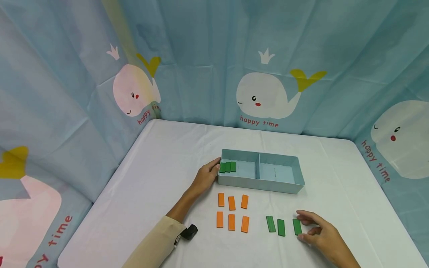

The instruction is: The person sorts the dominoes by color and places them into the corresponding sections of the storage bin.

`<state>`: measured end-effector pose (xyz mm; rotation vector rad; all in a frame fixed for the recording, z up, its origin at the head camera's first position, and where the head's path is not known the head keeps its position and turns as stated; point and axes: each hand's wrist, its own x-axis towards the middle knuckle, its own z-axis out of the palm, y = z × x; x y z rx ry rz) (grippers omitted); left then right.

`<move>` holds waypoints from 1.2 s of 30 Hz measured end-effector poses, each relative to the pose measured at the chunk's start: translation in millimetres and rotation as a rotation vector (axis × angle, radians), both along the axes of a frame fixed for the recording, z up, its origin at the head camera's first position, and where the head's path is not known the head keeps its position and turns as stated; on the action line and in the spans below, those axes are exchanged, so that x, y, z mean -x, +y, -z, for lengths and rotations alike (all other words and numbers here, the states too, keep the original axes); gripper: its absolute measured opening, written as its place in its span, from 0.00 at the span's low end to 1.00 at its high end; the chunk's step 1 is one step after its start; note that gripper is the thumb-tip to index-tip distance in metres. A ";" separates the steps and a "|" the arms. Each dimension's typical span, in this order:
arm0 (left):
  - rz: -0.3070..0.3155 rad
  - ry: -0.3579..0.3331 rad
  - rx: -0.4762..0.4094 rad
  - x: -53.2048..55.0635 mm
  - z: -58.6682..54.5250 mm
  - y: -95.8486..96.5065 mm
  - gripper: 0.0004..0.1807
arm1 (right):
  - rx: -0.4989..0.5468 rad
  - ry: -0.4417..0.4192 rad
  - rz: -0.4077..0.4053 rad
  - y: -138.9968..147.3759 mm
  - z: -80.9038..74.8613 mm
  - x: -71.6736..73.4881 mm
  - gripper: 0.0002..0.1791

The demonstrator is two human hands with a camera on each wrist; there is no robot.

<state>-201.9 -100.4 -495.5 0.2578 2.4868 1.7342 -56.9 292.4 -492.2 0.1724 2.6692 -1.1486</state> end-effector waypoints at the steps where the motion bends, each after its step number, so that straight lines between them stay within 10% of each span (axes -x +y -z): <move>1: -0.001 -0.001 0.001 0.0 0.0 0.0 0.30 | -0.012 0.007 -0.004 -0.6 0.1 -0.2 0.41; 36: -0.002 0.003 -0.002 0.9 2.3 -0.6 0.29 | 0.024 0.312 -0.076 -19.8 -4.0 1.1 0.36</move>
